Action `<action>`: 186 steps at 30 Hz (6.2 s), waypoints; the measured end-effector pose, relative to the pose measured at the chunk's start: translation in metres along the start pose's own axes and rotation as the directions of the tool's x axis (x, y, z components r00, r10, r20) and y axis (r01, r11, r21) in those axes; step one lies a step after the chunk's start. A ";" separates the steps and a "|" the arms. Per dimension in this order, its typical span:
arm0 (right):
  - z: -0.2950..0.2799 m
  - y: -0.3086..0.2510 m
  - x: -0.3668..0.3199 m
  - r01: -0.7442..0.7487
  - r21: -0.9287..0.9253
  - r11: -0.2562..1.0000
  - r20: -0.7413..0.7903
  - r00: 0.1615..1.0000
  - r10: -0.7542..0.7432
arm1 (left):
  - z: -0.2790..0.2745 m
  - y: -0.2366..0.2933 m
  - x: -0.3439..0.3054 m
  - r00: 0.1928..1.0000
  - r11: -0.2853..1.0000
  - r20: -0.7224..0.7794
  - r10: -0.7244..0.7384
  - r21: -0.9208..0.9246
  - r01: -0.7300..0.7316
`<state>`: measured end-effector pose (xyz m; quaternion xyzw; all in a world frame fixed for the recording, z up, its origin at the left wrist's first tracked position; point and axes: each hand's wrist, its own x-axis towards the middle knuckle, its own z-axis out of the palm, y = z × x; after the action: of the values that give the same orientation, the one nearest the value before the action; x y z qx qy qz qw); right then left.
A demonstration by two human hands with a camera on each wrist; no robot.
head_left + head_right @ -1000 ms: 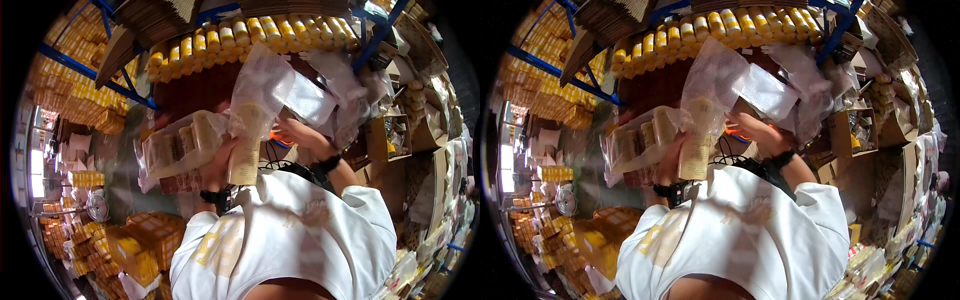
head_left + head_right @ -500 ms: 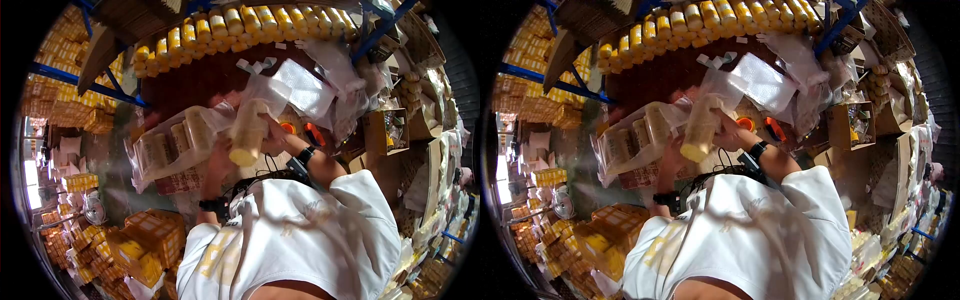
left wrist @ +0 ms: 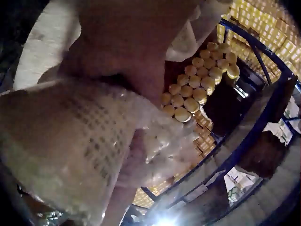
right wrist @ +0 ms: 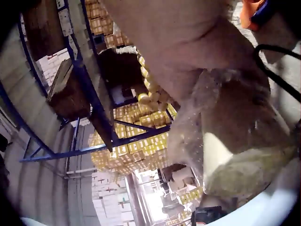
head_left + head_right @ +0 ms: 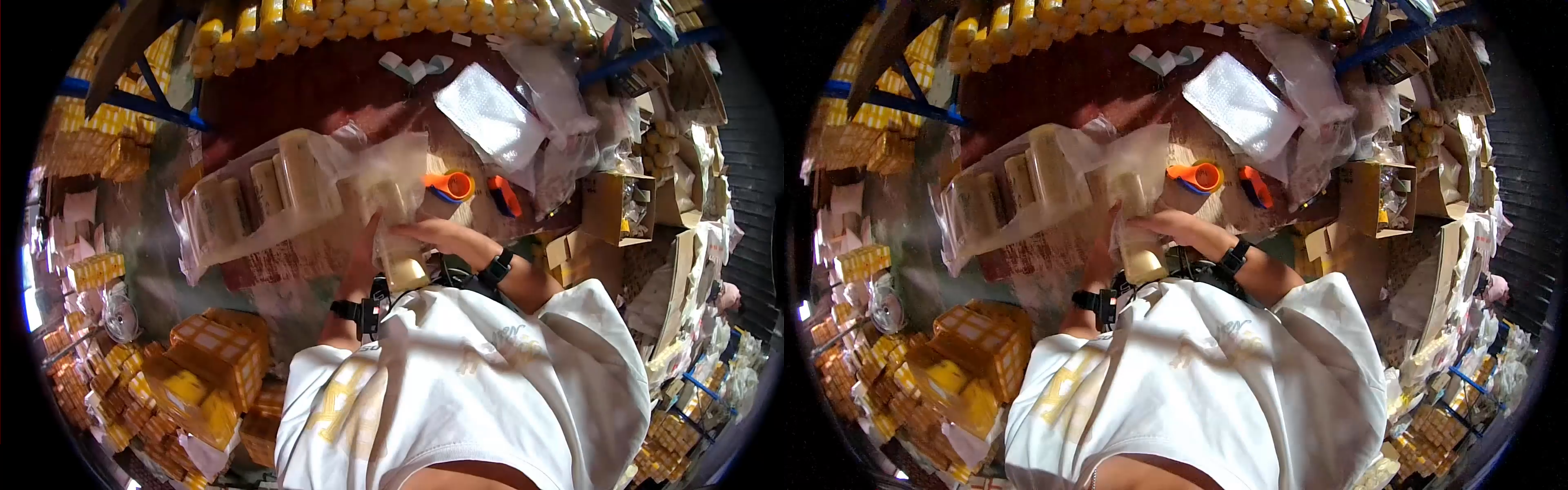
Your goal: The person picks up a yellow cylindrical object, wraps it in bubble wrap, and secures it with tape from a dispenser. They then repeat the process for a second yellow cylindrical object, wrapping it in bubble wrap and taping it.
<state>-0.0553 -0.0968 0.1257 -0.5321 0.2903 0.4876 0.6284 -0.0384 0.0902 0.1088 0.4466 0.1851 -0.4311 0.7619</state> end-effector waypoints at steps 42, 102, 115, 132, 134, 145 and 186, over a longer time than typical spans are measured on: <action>-0.119 0.098 0.162 0.532 -0.834 -0.145 0.423 0.449 -0.787 | -0.054 -0.035 0.079 0.561 -0.488 0.608 0.561 0.791 -0.369; -0.132 0.138 0.136 -0.131 -0.960 0.248 -0.280 0.472 -0.836 | -0.099 -0.009 0.217 0.753 -0.362 0.657 -0.029 0.696 -0.620; -0.095 0.109 0.176 0.362 -0.712 0.602 -0.199 0.718 -0.667 | -0.081 -0.111 0.129 0.977 0.409 -0.196 0.082 0.901 0.146; -0.098 0.103 0.142 0.107 -0.789 0.605 -0.563 0.269 -0.782 | -0.053 -0.108 0.193 0.778 -0.210 0.133 0.614 0.978 -0.001; -0.116 0.095 0.152 0.014 -0.847 0.531 -0.513 0.235 -0.825 | -0.048 -0.098 0.189 0.788 -0.343 0.177 0.590 0.938 0.046; -0.166 0.093 0.130 -0.018 -0.804 0.594 -0.469 0.633 -0.616 | -0.084 -0.105 0.175 0.697 -0.634 0.534 0.478 0.759 -0.147; -0.084 -0.001 0.148 -0.024 -0.427 0.904 -0.409 0.896 -0.170 | -0.103 -0.060 0.199 0.840 -0.228 0.095 0.535 0.973 0.035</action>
<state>0.0113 -0.1316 -0.0271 -0.7614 0.2909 0.3822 0.4355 0.0340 0.0648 -0.1100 0.9597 -0.1661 -0.1499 0.1698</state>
